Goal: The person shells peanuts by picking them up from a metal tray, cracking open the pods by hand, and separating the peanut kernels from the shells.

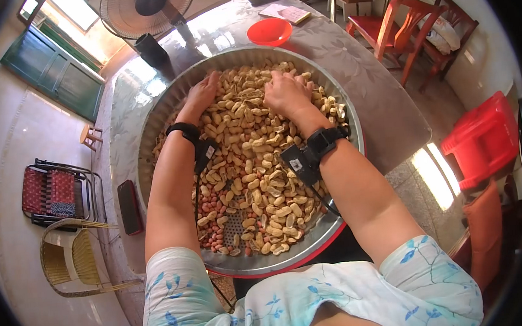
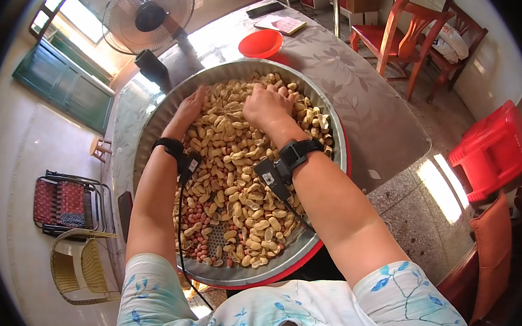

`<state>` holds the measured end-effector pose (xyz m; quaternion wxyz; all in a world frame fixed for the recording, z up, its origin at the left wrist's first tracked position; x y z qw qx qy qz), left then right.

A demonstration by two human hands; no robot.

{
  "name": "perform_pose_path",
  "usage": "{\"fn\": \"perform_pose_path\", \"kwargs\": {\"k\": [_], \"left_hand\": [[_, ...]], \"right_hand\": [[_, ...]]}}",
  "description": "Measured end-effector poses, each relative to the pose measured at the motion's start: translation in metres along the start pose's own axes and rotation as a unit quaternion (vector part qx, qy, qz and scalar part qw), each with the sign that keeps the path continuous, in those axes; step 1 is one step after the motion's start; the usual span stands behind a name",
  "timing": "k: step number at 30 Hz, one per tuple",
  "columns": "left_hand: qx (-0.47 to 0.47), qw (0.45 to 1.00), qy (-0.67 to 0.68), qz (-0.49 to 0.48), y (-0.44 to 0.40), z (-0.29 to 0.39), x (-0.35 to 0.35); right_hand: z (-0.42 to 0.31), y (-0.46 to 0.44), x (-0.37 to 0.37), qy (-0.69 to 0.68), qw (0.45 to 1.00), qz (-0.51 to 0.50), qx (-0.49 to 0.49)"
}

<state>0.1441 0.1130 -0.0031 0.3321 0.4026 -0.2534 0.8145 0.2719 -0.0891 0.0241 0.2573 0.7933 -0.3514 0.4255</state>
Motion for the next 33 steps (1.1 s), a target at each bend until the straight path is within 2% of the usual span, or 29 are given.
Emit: {"fn": "perform_pose_path", "kwargs": {"k": [1, 3, 4, 6, 7, 8, 10, 11, 12, 14, 18, 19, 21, 22, 24, 27, 31, 33], "left_hand": [[0.003, 1.0, 0.004, -0.004, 0.001, 0.011, -0.006], [-0.114, 0.98, 0.157, -0.041, 0.011, 0.055, -0.012], [-0.112, 0.98, 0.159, -0.04, 0.016, 0.071, -0.01], [-0.091, 0.966, 0.165, -0.176, 0.029, 0.096, -0.017], [-0.075, 0.959, 0.174, -0.212, 0.033, 0.098, -0.021], [-0.076, 0.959, 0.175, -0.211, 0.039, 0.102, -0.017], [-0.125, 0.953, 0.087, -0.262, 0.059, 0.111, -0.009], [-0.106, 0.957, 0.091, -0.253, 0.066, 0.104, -0.005], [-0.107, 0.957, 0.093, -0.253, 0.078, 0.102, 0.002], [-0.22, 0.949, 0.029, -0.225, 0.104, 0.106, 0.021], [-0.251, 0.955, -0.027, -0.155, 0.148, 0.104, 0.041], [-0.187, 0.972, -0.013, -0.145, 0.154, 0.101, 0.045], [-0.091, 0.986, -0.035, -0.135, 0.161, 0.088, 0.051], [-0.086, 0.987, -0.032, -0.134, 0.161, 0.085, 0.051], [-0.084, 0.99, -0.084, -0.072, 0.163, 0.08, 0.054], [-0.044, 0.994, -0.102, 0.005, 0.161, 0.071, 0.048], [-0.036, 0.989, -0.089, 0.111, 0.16, 0.056, 0.043], [-0.015, 0.993, -0.046, 0.11, 0.16, 0.045, 0.043]], "right_hand": [[0.0, 0.001, 0.002, -0.018, 1.0, 0.001, 0.007], [0.001, -0.002, 0.0, -0.055, 0.998, -0.009, 0.014], [0.002, -0.009, -0.006, -0.052, 0.998, -0.01, 0.015], [0.004, -0.018, -0.012, -0.089, 0.995, 0.005, 0.036], [0.006, -0.017, -0.011, -0.13, 0.99, 0.012, 0.048], [0.007, -0.019, -0.01, -0.129, 0.99, 0.013, 0.049], [0.003, -0.02, -0.018, -0.216, 0.959, -0.141, 0.118], [-0.002, -0.006, -0.008, -0.227, 0.948, -0.193, 0.107], [-0.004, 0.0, -0.01, -0.225, 0.949, -0.193, 0.107], [-0.018, 0.015, -0.014, -0.2, 0.93, -0.215, 0.219], [-0.039, 0.055, -0.024, -0.136, 0.91, -0.212, 0.329], [-0.041, 0.062, -0.028, -0.134, 0.909, -0.214, 0.331], [-0.048, 0.078, -0.03, -0.101, 0.884, -0.125, 0.439], [-0.048, 0.079, -0.031, -0.1, 0.882, -0.13, 0.441], [-0.045, 0.068, -0.028, -0.006, 0.925, -0.078, 0.371], [-0.03, 0.04, -0.013, 0.013, 0.966, -0.037, 0.255], [-0.012, 0.014, -0.005, -0.063, 0.973, 0.029, 0.219], [-0.013, 0.015, -0.003, -0.07, 0.967, 0.033, 0.243]]}}
Point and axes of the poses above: each hand's wrist, its own y-axis away from the middle knuckle, its own x-axis out of the back of the hand, z = x × y, the point moved 4 cm from there along -y, towards the middle knuckle, and after that the axes turned 12 degrees about -x, right-handed, at the moved point
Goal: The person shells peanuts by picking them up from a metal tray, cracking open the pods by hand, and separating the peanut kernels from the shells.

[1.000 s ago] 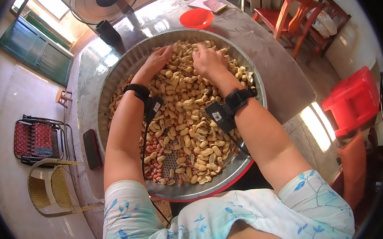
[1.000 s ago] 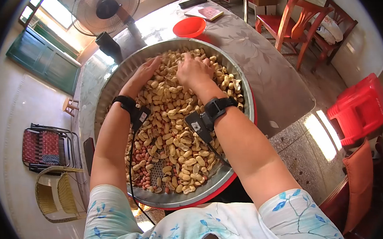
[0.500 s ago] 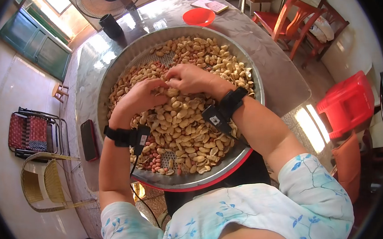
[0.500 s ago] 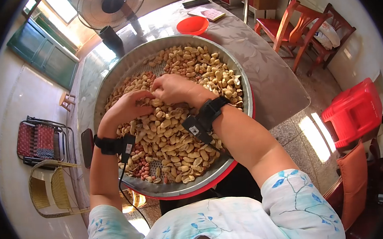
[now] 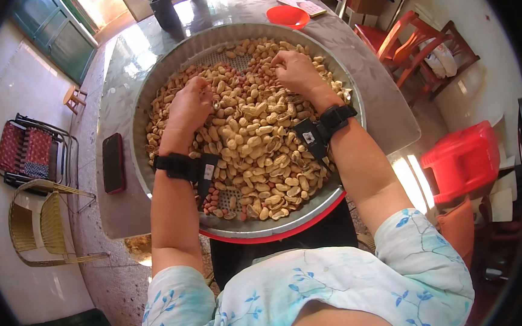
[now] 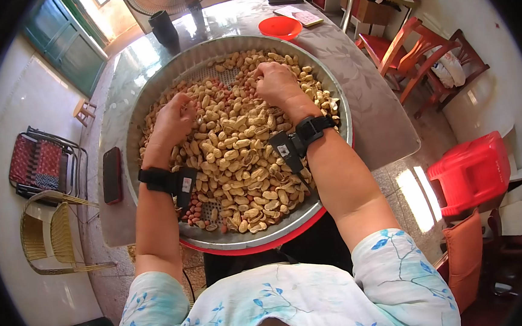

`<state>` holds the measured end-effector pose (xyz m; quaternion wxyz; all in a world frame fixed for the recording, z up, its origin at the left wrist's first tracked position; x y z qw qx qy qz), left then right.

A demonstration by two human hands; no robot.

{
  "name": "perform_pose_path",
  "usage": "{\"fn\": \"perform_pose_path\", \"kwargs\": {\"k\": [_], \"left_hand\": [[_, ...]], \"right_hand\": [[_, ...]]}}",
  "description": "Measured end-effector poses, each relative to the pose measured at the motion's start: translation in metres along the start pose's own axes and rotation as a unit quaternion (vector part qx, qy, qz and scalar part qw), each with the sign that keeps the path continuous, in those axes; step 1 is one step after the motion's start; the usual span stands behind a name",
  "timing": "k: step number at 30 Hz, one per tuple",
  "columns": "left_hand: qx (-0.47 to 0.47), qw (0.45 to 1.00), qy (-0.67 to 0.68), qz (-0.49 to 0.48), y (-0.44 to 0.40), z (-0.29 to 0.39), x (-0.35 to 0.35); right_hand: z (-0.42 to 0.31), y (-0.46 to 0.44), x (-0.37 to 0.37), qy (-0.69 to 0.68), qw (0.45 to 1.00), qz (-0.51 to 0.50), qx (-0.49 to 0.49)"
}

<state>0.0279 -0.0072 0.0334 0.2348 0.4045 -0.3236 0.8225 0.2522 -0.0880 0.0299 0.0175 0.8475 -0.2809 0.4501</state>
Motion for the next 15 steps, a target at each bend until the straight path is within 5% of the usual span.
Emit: {"fn": "perform_pose_path", "kwargs": {"k": [5, 7, 8, 11, 13, 15], "left_hand": [[0.037, 0.997, 0.063, -0.022, 0.004, -0.01, 0.009], [-0.158, 0.982, -0.038, 0.1, 0.002, -0.012, 0.013], [-0.154, 0.982, -0.036, 0.101, 0.002, -0.011, 0.014], [-0.034, 0.989, 0.111, 0.087, -0.002, -0.015, 0.015], [-0.017, 0.912, 0.405, 0.066, -0.002, -0.008, 0.009], [0.002, 0.881, 0.471, 0.048, 0.001, 0.009, 0.011]], "right_hand": [[-0.024, 0.012, -0.008, -0.076, 0.994, -0.033, 0.073], [-0.037, 0.022, -0.013, -0.083, 0.99, -0.054, 0.099], [-0.044, 0.027, -0.015, -0.079, 0.987, -0.073, 0.118], [-0.055, 0.035, -0.024, -0.076, 0.981, -0.071, 0.163], [-0.061, 0.039, -0.024, -0.153, 0.973, -0.112, 0.135], [-0.068, 0.042, -0.018, -0.144, 0.977, -0.088, 0.134]]}}
Point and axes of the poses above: each hand's wrist, its own y-axis away from the middle knuckle, its own x-axis out of the back of the hand, z = x × y, the point moved 4 cm from there along -y, towards the middle knuckle, and after that the axes turned 12 degrees about -x, right-handed, at the moved point
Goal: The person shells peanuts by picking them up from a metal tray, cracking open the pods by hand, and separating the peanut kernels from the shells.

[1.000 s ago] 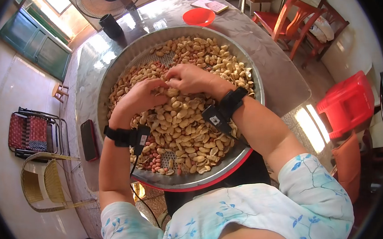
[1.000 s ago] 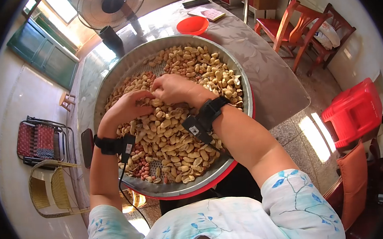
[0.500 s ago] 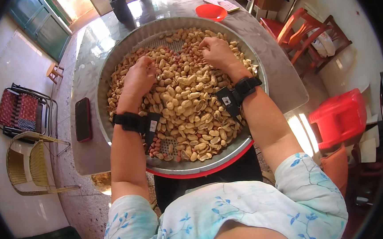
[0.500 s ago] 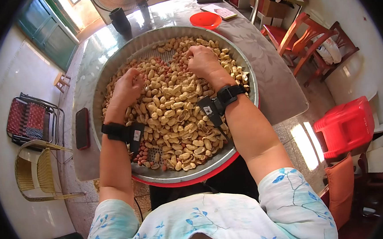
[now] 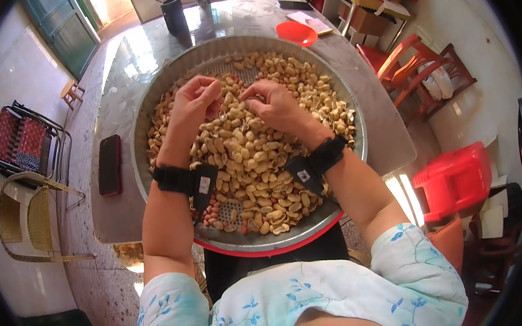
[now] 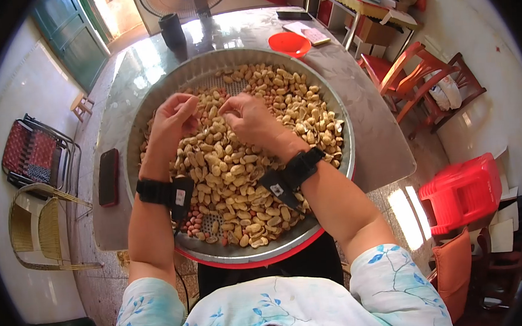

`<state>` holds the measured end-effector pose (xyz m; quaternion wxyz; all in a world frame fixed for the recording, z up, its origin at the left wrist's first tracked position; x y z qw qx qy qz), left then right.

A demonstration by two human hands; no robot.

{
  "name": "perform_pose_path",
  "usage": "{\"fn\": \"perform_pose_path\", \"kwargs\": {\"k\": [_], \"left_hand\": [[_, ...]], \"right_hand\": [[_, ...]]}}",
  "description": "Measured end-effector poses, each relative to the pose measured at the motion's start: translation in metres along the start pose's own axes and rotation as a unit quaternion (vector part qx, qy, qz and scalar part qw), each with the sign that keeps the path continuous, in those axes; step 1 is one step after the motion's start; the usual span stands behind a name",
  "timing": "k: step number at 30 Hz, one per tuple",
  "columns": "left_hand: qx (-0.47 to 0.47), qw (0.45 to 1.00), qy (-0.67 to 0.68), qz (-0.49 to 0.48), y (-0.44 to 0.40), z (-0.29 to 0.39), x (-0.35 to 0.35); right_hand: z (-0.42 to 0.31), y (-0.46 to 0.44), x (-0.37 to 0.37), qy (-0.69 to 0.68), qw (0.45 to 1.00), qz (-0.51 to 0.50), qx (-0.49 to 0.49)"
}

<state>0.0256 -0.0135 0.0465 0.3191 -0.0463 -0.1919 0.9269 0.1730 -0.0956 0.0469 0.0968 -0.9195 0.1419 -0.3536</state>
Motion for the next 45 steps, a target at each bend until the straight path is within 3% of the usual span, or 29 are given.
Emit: {"fn": "perform_pose_path", "kwargs": {"k": [2, 4, 6, 8, 10, 11, 13, 17, 21, 23, 26, 30, 33, 40, 45], "left_hand": [[0.034, 0.981, 0.184, 0.041, 0.001, -0.006, -0.007], [0.033, 0.973, 0.225, 0.022, 0.0, -0.013, -0.008], [0.056, 0.942, 0.331, 0.001, 0.0, -0.014, -0.015], [0.055, 0.941, 0.333, 0.024, 0.001, -0.012, -0.016], [0.063, 0.953, 0.294, 0.034, 0.003, -0.011, -0.019], [0.065, 0.953, 0.294, 0.032, 0.004, -0.011, -0.021], [0.073, 0.942, 0.325, 0.029, 0.003, -0.012, -0.025], [0.062, 0.937, 0.343, -0.006, 0.005, -0.025, -0.028], [0.074, 0.945, 0.319, 0.01, 0.008, -0.023, -0.04], [0.03, 0.985, 0.169, 0.026, 0.01, -0.02, -0.041], [-0.015, 0.995, 0.091, 0.037, 0.011, -0.019, -0.045], [-0.065, 0.992, 0.078, 0.073, 0.012, -0.017, -0.05], [-0.042, 0.997, 0.049, 0.052, 0.014, -0.013, -0.053], [-0.043, 0.995, 0.065, 0.06, 0.016, -0.003, -0.055], [0.042, 0.971, 0.217, 0.09, 0.019, -0.001, -0.057]], "right_hand": [[-0.002, 0.0, -0.002, -0.176, 0.971, -0.084, -0.136], [0.006, -0.005, -0.01, -0.202, 0.972, -0.057, -0.102], [0.004, -0.006, -0.01, -0.313, 0.946, -0.02, -0.088], [0.003, -0.006, -0.008, -0.319, 0.942, -0.037, -0.098], [0.006, -0.002, -0.012, -0.444, 0.866, -0.091, -0.211], [0.006, 0.0, -0.013, -0.444, 0.866, -0.089, -0.212], [0.004, 0.002, -0.018, -0.551, 0.79, -0.122, -0.24], [-0.003, 0.003, -0.015, -0.503, 0.835, -0.118, -0.188], [0.007, 0.001, -0.018, -0.517, 0.829, -0.049, -0.208], [0.009, 0.002, -0.016, -0.499, 0.84, -0.049, -0.208], [0.009, 0.001, -0.017, -0.469, 0.858, -0.038, -0.208], [0.009, 0.005, -0.017, -0.446, 0.862, -0.043, -0.236], [0.012, 0.003, -0.021, -0.44, 0.87, -0.037, -0.22], [0.004, 0.005, -0.027, -0.479, 0.86, -0.024, -0.173], [-0.008, 0.008, -0.026, -0.474, 0.866, -0.022, -0.158]]}}
Point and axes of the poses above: each hand's wrist, its own y-axis away from the middle knuckle, its own x-axis out of the back of the hand, z = x × y, the point moved 4 cm from there along -y, towards the middle knuckle, and after that the axes turned 12 degrees about -x, right-handed, at the moved point
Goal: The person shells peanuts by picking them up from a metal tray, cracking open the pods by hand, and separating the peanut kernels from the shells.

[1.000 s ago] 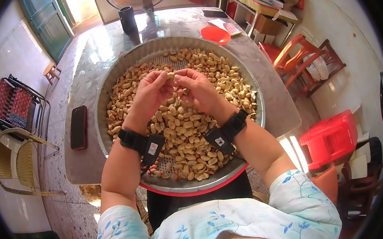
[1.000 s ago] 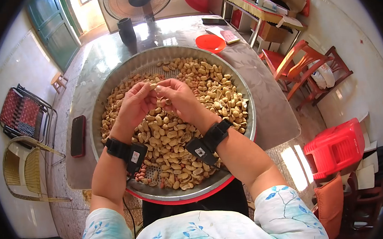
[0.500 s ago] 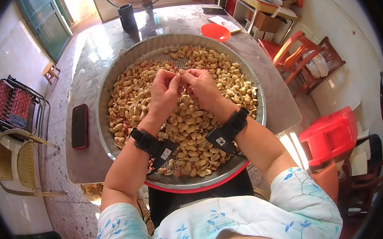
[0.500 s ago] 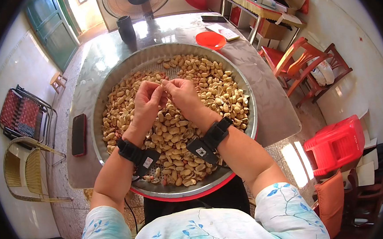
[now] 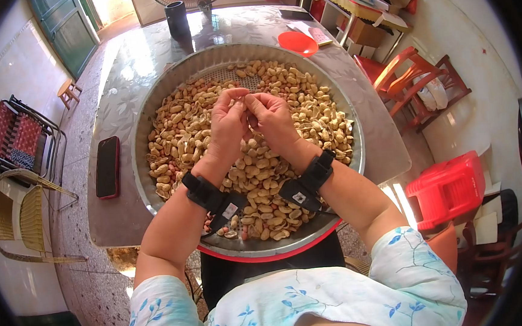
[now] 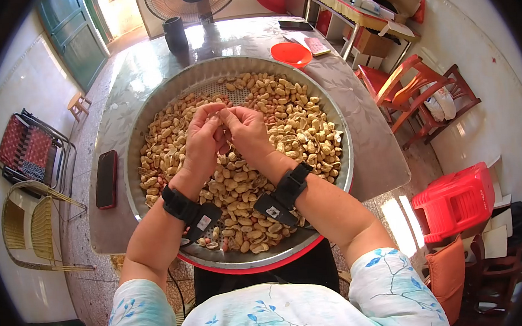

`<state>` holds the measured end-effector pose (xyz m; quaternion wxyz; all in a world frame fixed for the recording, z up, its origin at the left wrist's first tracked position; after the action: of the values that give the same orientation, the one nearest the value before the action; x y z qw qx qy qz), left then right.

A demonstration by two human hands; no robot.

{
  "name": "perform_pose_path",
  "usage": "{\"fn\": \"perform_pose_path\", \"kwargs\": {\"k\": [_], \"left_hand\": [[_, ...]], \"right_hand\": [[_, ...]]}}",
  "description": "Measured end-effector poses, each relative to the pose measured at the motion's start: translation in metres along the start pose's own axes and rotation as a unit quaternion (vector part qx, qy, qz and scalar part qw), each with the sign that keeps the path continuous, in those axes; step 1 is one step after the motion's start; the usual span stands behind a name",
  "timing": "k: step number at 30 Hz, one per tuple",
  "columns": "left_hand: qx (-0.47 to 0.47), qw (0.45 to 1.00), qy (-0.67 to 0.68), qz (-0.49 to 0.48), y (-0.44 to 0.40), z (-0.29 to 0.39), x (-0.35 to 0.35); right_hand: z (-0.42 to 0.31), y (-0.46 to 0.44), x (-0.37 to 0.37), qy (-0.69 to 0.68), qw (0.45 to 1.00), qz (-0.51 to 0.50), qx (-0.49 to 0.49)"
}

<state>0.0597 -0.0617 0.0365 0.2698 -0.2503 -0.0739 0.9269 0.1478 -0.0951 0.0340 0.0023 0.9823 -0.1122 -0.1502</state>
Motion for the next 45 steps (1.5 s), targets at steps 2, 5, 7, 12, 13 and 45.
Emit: {"fn": "perform_pose_path", "kwargs": {"k": [2, 5, 7, 12, 13, 45], "left_hand": [[0.018, 0.999, 0.039, 0.03, -0.002, -0.002, 0.002], [0.038, 0.995, 0.083, 0.044, -0.004, -0.004, 0.007], [0.04, 0.995, 0.088, 0.026, -0.006, -0.004, 0.012], [-0.075, 0.984, -0.157, -0.037, -0.016, 0.011, 0.025], [-0.13, 0.936, -0.324, -0.047, -0.018, 0.016, 0.028], [-0.191, 0.82, -0.527, -0.116, -0.021, 0.003, 0.031]], "right_hand": [[0.0, 0.001, -0.002, -0.023, 1.0, -0.014, -0.016], [0.007, -0.005, 0.002, -0.055, 0.998, -0.006, -0.037], [0.007, -0.009, 0.008, -0.092, 0.994, -0.047, -0.04], [-0.019, -0.004, 0.021, 0.142, 0.989, 0.016, 0.022], [-0.026, -0.004, 0.022, 0.332, 0.938, 0.05, 0.083], [-0.009, -0.019, 0.05, 0.34, 0.933, 0.119, 0.022]]}}
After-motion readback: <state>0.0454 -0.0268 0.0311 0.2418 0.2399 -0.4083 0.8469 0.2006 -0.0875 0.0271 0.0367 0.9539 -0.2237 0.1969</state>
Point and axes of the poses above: each hand's wrist, its own y-axis away from the middle knuckle, its own x-axis out of the back of the hand, z = x × y, the point moved 4 cm from there along -y, towards the middle knuckle, and after that the axes turned 12 degrees about -x, right-handed, at the moved point
